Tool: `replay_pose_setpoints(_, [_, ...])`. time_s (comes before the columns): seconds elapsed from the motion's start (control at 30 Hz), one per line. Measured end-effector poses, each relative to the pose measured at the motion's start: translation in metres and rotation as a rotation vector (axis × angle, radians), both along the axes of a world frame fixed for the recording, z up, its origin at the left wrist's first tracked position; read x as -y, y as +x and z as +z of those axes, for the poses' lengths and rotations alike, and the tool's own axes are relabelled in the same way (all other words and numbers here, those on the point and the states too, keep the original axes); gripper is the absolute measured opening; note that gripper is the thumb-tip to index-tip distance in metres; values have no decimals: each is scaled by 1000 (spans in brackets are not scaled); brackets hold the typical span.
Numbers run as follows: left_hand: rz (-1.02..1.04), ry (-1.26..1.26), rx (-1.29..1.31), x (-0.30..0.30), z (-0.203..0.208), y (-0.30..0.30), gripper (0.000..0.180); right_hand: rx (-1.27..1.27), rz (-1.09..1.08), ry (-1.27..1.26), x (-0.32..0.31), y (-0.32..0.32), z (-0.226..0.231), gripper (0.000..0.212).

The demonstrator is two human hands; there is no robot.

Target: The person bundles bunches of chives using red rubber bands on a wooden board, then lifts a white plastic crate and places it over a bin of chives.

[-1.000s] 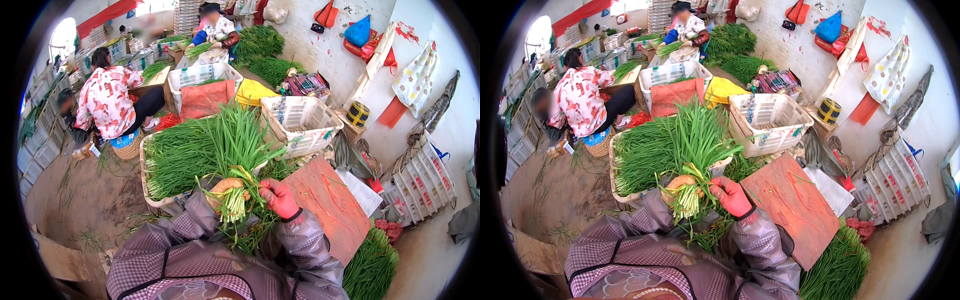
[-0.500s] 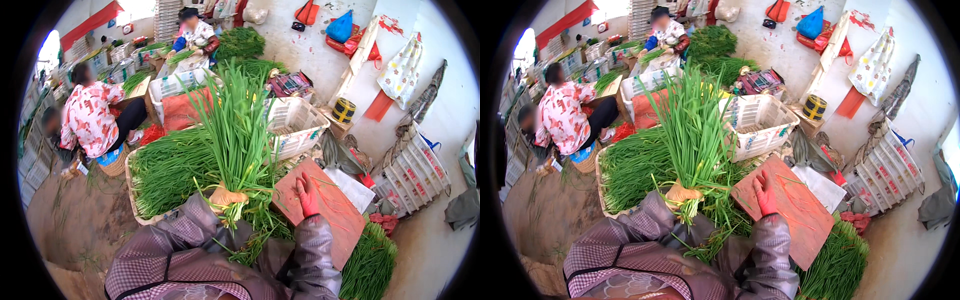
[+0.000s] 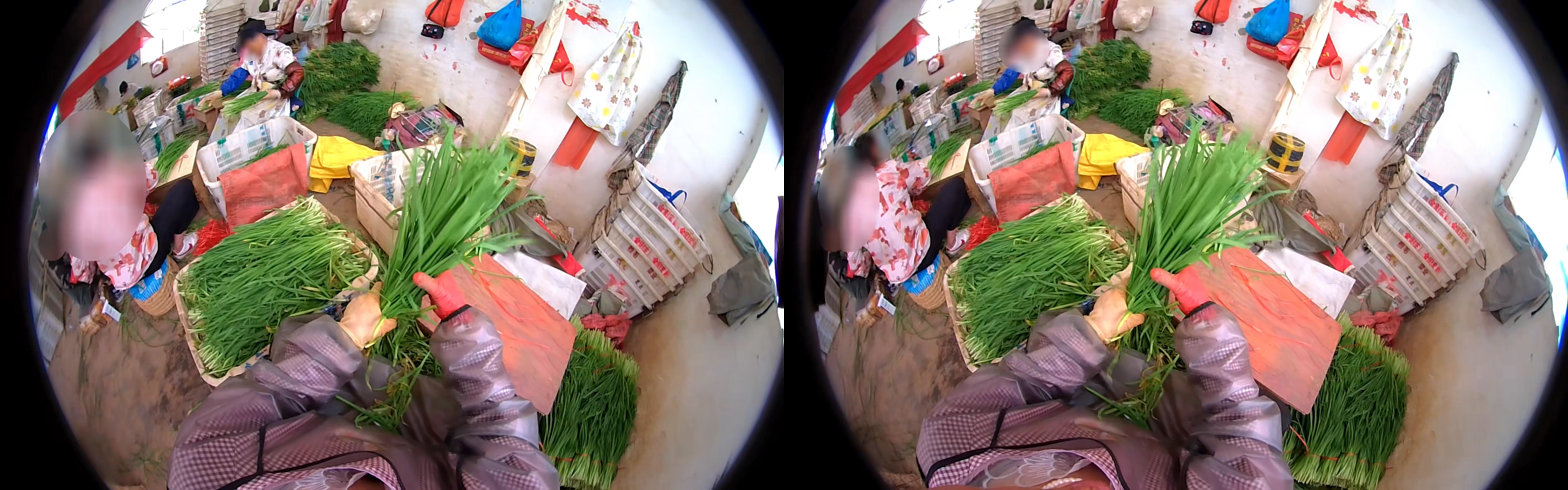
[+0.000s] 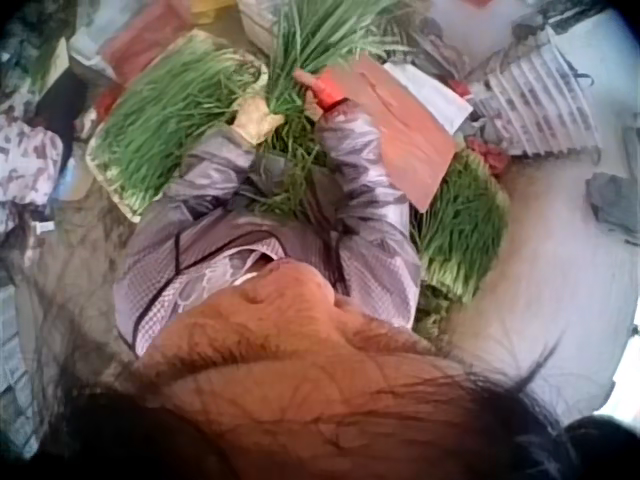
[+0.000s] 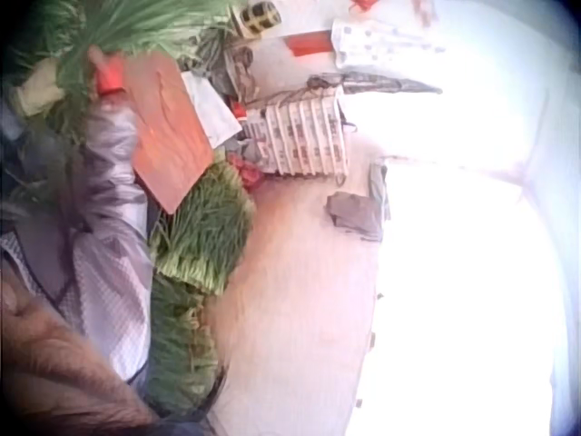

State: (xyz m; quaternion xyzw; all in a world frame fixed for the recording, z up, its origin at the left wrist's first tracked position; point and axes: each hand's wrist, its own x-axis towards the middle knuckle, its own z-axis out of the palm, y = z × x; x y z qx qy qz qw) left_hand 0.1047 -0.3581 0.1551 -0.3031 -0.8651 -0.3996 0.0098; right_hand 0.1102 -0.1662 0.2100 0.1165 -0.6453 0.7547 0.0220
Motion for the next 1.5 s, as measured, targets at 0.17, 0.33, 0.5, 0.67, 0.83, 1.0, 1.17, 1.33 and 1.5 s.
replay_pose_setpoints(0.17, [166,-426,-4,-18,0,11,84,127,-176,-15,-2,5,2,63])
replay_pose_setpoints(0.33, [-58,-482,32,-24,25,20,112,58,-228,-291,-4,24,8,55])
replay_pose_setpoints(0.5, [-343,-348,138,32,104,-12,96,85,-95,-282,-10,29,19,54])
replay_pose_setpoints(0.67, [-436,123,-70,-9,129,-33,91,-19,-103,-23,-30,8,25,58])
replay_pose_setpoints(0.83, [-584,735,167,-90,179,-27,82,-134,-149,236,-71,10,85,41])
replay_pose_setpoints(1.0, [-673,640,424,-125,126,-66,82,-287,-225,758,-108,0,85,40])
replay_pose_setpoints(1.17, [-657,336,418,-148,59,-95,64,-187,-273,1009,-111,-31,24,48])
replay_pose_setpoints(1.33, [-586,603,548,-129,61,-92,51,-148,-77,873,-117,-33,39,57])
replay_pose_setpoints(1.5, [-398,672,333,-71,146,-46,39,-214,284,505,-77,-22,93,65])
